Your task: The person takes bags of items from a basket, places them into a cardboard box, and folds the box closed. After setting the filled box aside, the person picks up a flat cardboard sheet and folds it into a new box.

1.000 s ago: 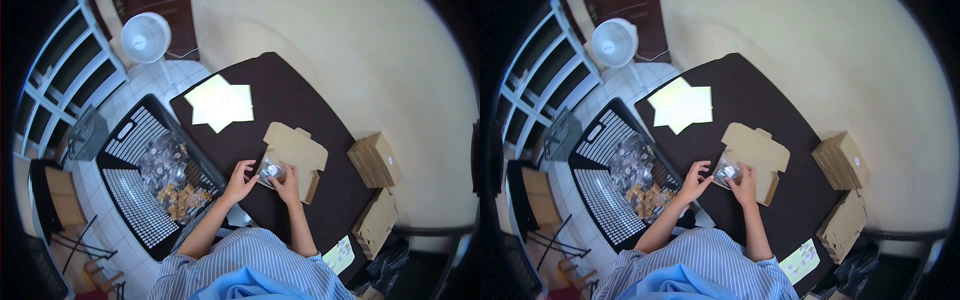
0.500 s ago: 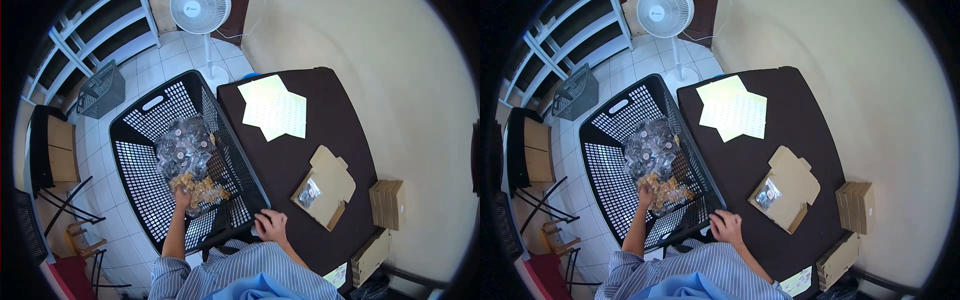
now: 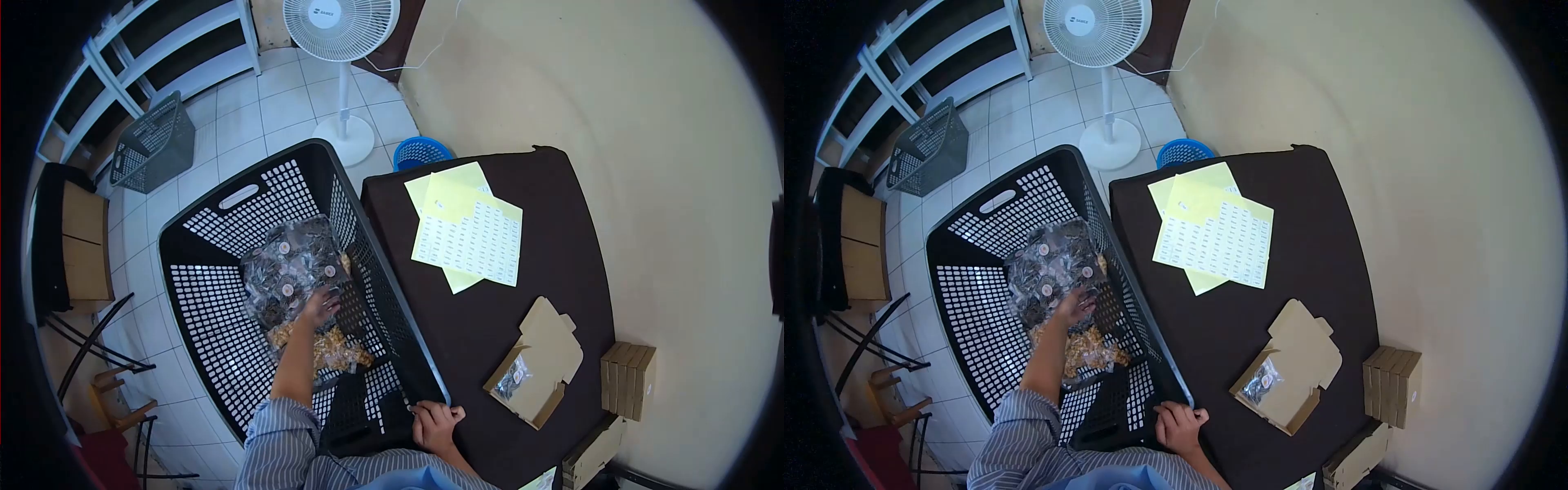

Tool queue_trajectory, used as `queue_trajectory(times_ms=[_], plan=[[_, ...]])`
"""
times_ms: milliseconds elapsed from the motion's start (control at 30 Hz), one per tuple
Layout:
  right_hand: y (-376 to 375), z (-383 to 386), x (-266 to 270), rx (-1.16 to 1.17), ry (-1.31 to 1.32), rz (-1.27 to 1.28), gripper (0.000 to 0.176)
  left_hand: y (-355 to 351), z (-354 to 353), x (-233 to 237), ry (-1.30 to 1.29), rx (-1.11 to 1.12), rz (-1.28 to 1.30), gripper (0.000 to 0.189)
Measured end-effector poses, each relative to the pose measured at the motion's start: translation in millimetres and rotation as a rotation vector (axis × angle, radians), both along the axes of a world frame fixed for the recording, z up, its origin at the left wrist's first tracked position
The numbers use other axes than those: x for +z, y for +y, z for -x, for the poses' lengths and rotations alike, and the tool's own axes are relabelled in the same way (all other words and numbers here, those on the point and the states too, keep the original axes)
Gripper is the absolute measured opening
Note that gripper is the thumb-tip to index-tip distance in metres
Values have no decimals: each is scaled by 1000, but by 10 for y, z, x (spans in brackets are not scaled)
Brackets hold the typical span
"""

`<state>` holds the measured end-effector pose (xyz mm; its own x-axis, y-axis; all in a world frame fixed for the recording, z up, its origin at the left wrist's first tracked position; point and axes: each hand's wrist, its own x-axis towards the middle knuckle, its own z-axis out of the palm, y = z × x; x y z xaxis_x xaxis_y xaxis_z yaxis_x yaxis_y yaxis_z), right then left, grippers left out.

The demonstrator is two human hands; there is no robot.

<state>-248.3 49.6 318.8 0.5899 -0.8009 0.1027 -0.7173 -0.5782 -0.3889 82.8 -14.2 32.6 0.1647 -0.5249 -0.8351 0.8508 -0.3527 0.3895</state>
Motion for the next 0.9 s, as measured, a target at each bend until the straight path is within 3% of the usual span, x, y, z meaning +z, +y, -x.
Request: queue_trajectory(times_ms=[167, 233, 333, 467, 567, 667, 767, 900], plan=[[2, 1, -9, -31, -6, -29, 15, -159, 195, -74, 30, 399, 12, 42], [9, 13, -36, -28, -21, -26, 15, -207, 124, 62, 15, 393, -52, 39], [8, 34, -52, -24, -37, -25, 16, -232, -5, 295, 465, 369, -194, 35], [11, 46, -86, -17, -50, -6, 17, -364, 73, 280, 329, 229, -224, 25], [29, 32, -137, -37, -78, 15, 17, -425, 68, -77, 325, 206, -50, 22], [30, 47, -127, -28, -73, 5, 17, -438, 216, -347, 233, 328, -36, 27], [37, 5, -78, -66, -81, -32, 15, -546, 616, 437, 73, 468, -84, 24], [13, -103, 115, -118, -26, -70, 16, -77, 1113, 1197, -16, 406, 293, 15]])
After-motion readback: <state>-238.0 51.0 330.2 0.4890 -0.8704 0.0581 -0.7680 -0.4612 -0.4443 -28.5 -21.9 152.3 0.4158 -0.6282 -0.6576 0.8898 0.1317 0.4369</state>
